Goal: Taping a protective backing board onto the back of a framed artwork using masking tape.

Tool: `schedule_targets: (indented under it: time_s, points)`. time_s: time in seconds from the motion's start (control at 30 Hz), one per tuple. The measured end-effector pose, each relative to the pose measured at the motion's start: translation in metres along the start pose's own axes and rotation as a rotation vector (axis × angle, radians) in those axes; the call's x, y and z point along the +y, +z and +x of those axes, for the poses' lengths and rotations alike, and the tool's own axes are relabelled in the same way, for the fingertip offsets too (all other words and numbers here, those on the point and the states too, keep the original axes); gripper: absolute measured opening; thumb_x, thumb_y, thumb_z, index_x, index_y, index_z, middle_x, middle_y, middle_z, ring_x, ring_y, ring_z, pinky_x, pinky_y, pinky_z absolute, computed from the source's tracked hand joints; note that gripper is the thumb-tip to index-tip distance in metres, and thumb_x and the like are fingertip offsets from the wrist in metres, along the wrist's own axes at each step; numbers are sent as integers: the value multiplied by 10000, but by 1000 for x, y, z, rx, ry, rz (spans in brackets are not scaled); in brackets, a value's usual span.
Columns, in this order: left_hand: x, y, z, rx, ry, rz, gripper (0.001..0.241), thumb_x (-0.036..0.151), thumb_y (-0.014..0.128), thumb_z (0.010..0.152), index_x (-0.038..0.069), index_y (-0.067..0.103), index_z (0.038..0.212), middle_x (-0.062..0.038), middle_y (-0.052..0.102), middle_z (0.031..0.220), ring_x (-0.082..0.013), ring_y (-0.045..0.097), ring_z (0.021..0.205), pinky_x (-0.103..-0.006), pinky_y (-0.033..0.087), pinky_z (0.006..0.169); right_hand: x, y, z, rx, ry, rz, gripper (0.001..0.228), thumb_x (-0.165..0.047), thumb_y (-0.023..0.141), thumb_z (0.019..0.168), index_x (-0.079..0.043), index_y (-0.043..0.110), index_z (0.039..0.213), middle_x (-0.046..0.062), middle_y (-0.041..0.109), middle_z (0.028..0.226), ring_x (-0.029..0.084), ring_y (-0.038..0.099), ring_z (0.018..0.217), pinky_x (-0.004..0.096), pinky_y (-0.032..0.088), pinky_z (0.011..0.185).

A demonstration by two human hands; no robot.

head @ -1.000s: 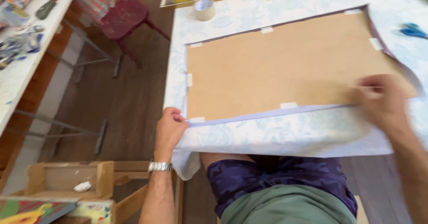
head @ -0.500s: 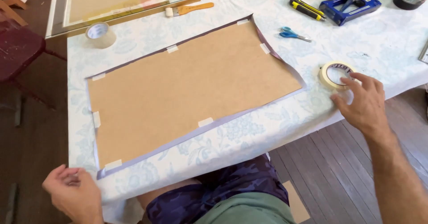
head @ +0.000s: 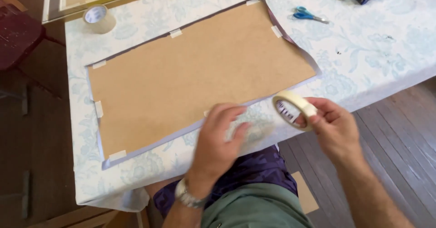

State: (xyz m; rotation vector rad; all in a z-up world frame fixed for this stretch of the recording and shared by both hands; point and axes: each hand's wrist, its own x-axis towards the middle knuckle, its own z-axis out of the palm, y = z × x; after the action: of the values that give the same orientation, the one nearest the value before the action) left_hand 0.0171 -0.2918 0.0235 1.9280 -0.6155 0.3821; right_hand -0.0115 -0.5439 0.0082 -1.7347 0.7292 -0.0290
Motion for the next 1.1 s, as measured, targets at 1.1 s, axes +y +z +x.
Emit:
schedule_targets:
  time_s: [1.1]
  points:
    - [4, 34, -23, 134, -304, -611, 760, 77, 833, 853, 65, 287, 1381, -97, 712, 948, -133, 678, 787, -222, 489, 673, 14, 31, -43, -170, -1016, -464, 171, -209, 698, 924, -274, 814, 1031, -3, 724, 593, 230, 722, 530, 297, 552, 477]
